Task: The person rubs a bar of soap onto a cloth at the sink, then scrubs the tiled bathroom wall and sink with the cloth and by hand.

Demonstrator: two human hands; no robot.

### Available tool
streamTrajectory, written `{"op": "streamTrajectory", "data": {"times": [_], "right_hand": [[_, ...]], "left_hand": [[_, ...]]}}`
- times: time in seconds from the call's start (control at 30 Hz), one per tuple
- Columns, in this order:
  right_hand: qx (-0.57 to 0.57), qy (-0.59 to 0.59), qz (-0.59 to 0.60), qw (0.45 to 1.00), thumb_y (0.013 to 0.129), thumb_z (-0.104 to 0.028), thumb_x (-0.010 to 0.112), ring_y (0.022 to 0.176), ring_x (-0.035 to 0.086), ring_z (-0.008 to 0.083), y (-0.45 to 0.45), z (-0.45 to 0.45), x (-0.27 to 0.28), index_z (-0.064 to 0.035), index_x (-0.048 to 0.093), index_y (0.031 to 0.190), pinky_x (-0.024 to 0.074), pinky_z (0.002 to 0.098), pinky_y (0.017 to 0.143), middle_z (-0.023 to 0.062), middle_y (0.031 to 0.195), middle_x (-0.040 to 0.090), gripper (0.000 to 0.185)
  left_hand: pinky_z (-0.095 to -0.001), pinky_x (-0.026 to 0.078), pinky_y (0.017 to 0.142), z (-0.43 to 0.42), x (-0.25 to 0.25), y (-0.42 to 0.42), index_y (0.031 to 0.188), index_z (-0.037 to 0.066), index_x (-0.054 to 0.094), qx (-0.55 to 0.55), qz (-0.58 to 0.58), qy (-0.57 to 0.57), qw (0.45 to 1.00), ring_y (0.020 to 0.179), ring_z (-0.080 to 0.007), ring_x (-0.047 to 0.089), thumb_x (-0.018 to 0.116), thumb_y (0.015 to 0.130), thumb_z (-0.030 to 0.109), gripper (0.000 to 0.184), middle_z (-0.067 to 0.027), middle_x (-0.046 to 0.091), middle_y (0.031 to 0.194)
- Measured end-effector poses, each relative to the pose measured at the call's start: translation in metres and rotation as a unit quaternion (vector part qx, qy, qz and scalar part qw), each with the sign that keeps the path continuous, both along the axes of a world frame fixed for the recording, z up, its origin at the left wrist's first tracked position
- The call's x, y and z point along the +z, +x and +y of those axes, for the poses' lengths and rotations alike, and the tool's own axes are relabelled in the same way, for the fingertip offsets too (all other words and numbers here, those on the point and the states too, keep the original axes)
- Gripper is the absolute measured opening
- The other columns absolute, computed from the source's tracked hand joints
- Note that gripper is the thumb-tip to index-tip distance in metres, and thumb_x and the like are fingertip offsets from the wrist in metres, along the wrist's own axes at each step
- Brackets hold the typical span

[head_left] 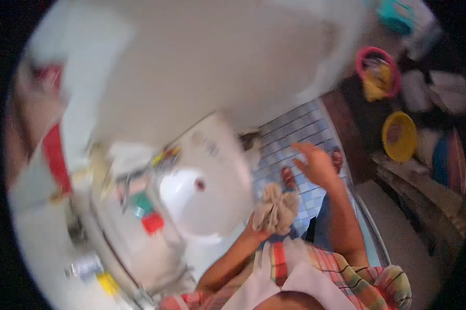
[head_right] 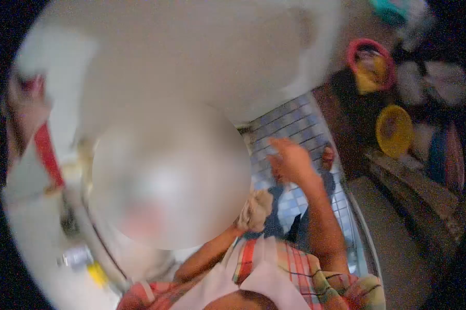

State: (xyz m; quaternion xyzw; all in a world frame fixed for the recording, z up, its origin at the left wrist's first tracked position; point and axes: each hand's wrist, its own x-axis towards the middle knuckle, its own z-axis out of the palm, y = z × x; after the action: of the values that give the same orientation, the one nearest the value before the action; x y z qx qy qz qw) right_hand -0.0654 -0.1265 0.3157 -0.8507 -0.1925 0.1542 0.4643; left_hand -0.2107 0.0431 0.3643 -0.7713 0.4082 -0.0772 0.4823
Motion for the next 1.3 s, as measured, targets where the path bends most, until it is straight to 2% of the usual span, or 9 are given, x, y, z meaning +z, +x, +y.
{"op": "streamTrajectory", "data": {"times": [0.03,0.07,0.17,0.37,0.43,0.63,0.77,1.03,1.3], "right_hand": [[-0.008,0.004,0.004,1.000,0.076,-0.013,0.060,0.089,0.056,0.0336,-0.004,0.007,0.011,-0.0023,0.052,0.108,0.0457,0.0375,0.075,0.0171,0.097,0.057,0.035],[0.007,0.016,0.023,1.000,0.076,-0.015,0.059,0.089,0.056,0.0342,-0.007,0.019,0.025,-0.0027,0.052,0.109,0.0454,0.0388,0.076,0.0172,0.098,0.057,0.036],[0.061,0.045,0.039,0.996,0.077,-0.016,0.059,0.089,0.057,0.0333,0.000,0.046,0.060,-0.0031,0.052,0.110,0.0459,0.0388,0.075,0.0172,0.098,0.058,0.036],[0.201,0.059,-0.016,0.978,0.077,-0.014,0.060,0.079,0.060,0.0304,0.000,0.127,0.110,-0.0027,0.053,0.110,0.0473,0.0375,0.072,0.0163,0.092,0.060,0.036],[0.261,0.094,0.035,0.960,0.077,-0.017,0.060,0.077,0.061,0.0295,-0.004,0.162,0.107,-0.0033,0.052,0.110,0.0480,0.0379,0.070,0.0151,0.089,0.061,0.037],[0.303,-0.035,-0.046,0.951,0.078,-0.029,0.059,0.079,0.061,0.0303,-0.006,0.288,0.107,-0.0057,0.040,0.123,0.0485,0.0394,0.067,0.0151,0.085,0.061,0.054],[0.305,-0.155,-0.119,0.932,0.076,-0.029,0.060,0.087,0.058,0.0339,-0.006,0.363,0.099,-0.0036,0.031,0.127,0.0488,0.0402,0.072,0.0191,0.098,0.058,0.064],[0.261,-0.258,-0.174,0.914,0.071,-0.015,0.062,0.108,0.048,0.0355,-0.019,0.393,0.077,-0.0033,0.028,0.129,0.0463,0.0431,0.081,0.0193,0.116,0.050,0.068],[0.308,-0.286,-0.197,0.886,0.069,0.001,0.050,0.108,0.050,0.0315,-0.006,0.383,0.077,-0.0097,0.029,0.131,0.0442,0.0386,0.086,0.0177,0.120,0.048,0.066]], "left_hand": [[-0.0357,0.048,0.081,0.012,-0.010,-0.022,0.114,0.008,0.047,-0.193,-0.168,0.384,0.887,0.097,-0.0201,0.055,0.049,0.085,0.018,0.031,-0.0095,0.054,0.106],[-0.0353,0.049,0.080,0.025,-0.008,-0.038,0.113,0.008,0.049,-0.365,-0.268,0.684,0.572,0.094,-0.0196,0.056,0.049,0.085,0.019,0.030,-0.0096,0.055,0.103],[-0.0372,0.048,0.081,0.045,0.038,-0.047,0.111,0.009,0.050,-0.235,-0.292,0.752,0.542,0.096,-0.0212,0.055,0.051,0.084,0.021,0.030,-0.0088,0.056,0.105],[-0.0403,0.045,0.087,0.099,0.053,-0.081,0.111,0.011,0.051,-0.144,-0.054,0.854,0.498,0.100,-0.0244,0.053,0.049,0.084,0.035,0.036,-0.0086,0.054,0.111],[-0.0406,0.042,0.090,0.117,0.036,-0.095,0.112,0.012,0.051,-0.123,0.003,0.914,0.388,0.104,-0.0239,0.051,0.048,0.084,0.038,0.039,-0.0074,0.053,0.112],[-0.0418,0.037,0.095,0.162,0.043,-0.089,0.118,0.011,0.045,0.108,-0.011,0.882,0.458,0.110,-0.0252,0.045,0.040,0.089,0.036,0.038,-0.0085,0.048,0.120],[-0.0499,0.041,0.089,0.195,0.050,-0.074,0.108,0.013,0.052,0.093,0.017,0.876,0.474,0.105,-0.0307,0.050,0.043,0.087,0.039,0.034,-0.0082,0.052,0.113],[-0.0326,0.054,0.066,0.237,0.043,-0.060,0.101,0.011,0.054,0.119,0.024,0.870,0.478,0.089,-0.0244,0.058,0.053,0.084,0.029,0.025,-0.0117,0.057,0.103],[-0.0291,0.053,0.064,0.256,0.025,-0.047,0.105,0.006,0.051,0.160,-0.044,0.856,0.489,0.088,-0.0202,0.058,0.055,0.084,0.028,0.030,-0.0096,0.057,0.100]]}}
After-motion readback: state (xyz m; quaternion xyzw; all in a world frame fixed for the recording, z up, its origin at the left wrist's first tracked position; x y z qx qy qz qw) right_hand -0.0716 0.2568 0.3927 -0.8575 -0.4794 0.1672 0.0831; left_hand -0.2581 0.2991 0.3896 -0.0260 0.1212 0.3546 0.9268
